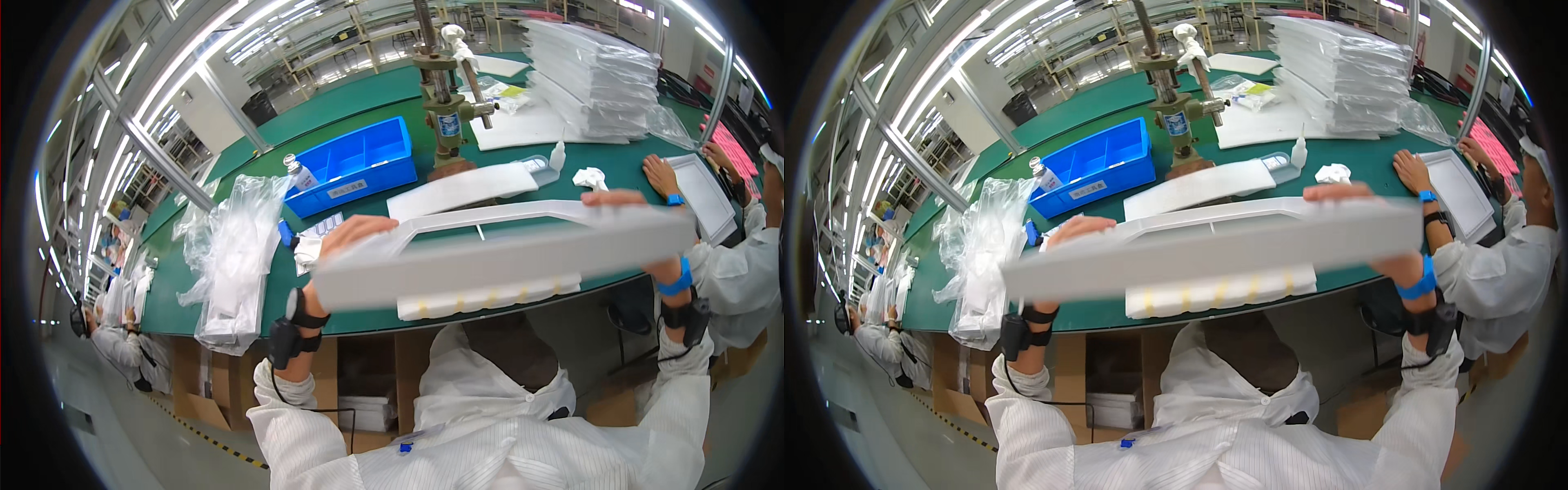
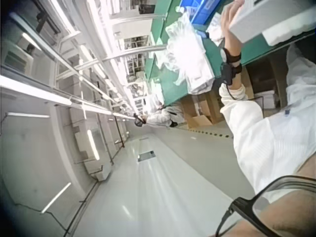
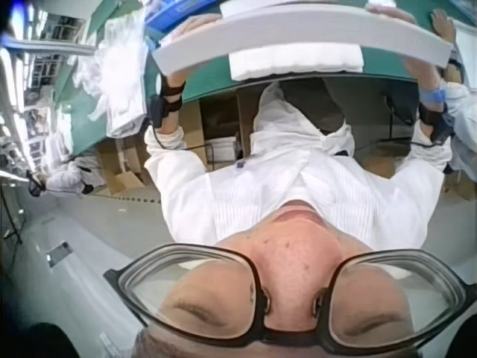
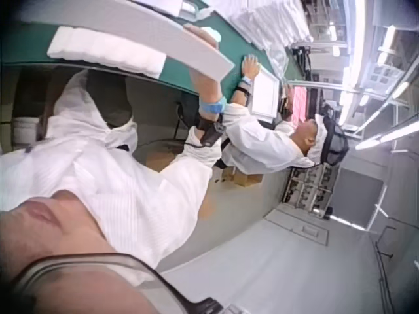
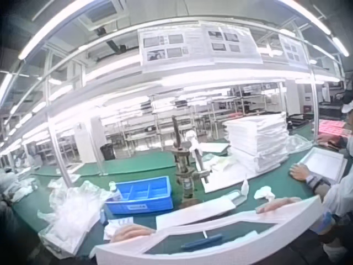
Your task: The person is seen assembling components of a frame using glue and a manual press.
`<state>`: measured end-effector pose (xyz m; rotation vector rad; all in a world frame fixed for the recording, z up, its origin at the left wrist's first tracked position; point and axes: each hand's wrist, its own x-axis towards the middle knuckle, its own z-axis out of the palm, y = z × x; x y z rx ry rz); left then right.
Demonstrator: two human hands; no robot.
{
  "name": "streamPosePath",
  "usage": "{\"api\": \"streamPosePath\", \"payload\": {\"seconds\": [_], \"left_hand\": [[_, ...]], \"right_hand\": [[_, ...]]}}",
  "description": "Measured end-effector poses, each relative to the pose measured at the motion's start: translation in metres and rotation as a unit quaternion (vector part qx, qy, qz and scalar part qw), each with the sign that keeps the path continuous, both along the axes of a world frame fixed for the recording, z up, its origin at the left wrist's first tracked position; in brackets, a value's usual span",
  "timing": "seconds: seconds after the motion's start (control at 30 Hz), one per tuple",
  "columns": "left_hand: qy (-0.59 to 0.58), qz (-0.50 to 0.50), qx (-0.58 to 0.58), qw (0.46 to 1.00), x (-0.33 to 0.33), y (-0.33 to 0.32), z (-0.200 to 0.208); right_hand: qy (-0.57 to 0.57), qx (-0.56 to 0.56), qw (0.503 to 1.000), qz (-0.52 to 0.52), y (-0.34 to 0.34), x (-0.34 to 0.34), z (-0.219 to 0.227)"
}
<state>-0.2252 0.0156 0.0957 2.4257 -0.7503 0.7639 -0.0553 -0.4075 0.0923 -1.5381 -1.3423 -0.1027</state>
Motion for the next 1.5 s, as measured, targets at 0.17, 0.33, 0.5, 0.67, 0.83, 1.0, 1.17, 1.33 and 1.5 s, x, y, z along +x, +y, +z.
{"api": "streamPosePath", "payload": {"seconds": [0.17,0.33,0.5,0.67,0.83,1.0,1.17,1.33,1.5], "left_hand": [[-0.168,0.055,0.146,0.973,0.009,0.011,-0.054],[-0.181,0.058,0.205,0.96,0.033,0.017,-0.069],[-0.174,0.058,0.211,0.96,0.056,0.028,-0.086],[-0.147,0.047,0.218,0.964,0.064,0.036,-0.101],[-0.119,0.044,0.182,0.975,0.066,0.039,-0.107],[-0.011,0.135,0.077,0.988,0.048,0.031,-0.107],[0.354,0.038,-0.138,0.924,-0.01,0.021,-0.098],[0.308,0.074,-0.077,0.945,-0.02,-0.004,-0.123],[0.341,0.06,-0.126,0.93,-0.034,-0.009,-0.126]], "right_hand": [[-0.277,-0.107,0.95,-0.093,0.006,-0.002,-0.023],[-0.39,-0.125,0.904,-0.127,0.013,0.013,-0.052],[-0.389,-0.143,0.901,-0.126,0.024,0.03,-0.069],[-0.402,-0.18,0.892,-0.1,0.029,0.046,-0.078],[-0.383,-0.203,0.897,-0.085,0.034,0.051,-0.076],[-0.372,-0.204,0.902,-0.081,0.035,0.055,-0.08],[-0.364,-0.195,0.908,-0.073,0.036,0.054,-0.082],[-0.373,-0.201,0.903,-0.072,0.029,0.053,-0.073],[-0.394,-0.182,0.899,-0.065,0.023,0.053,-0.071]]}}
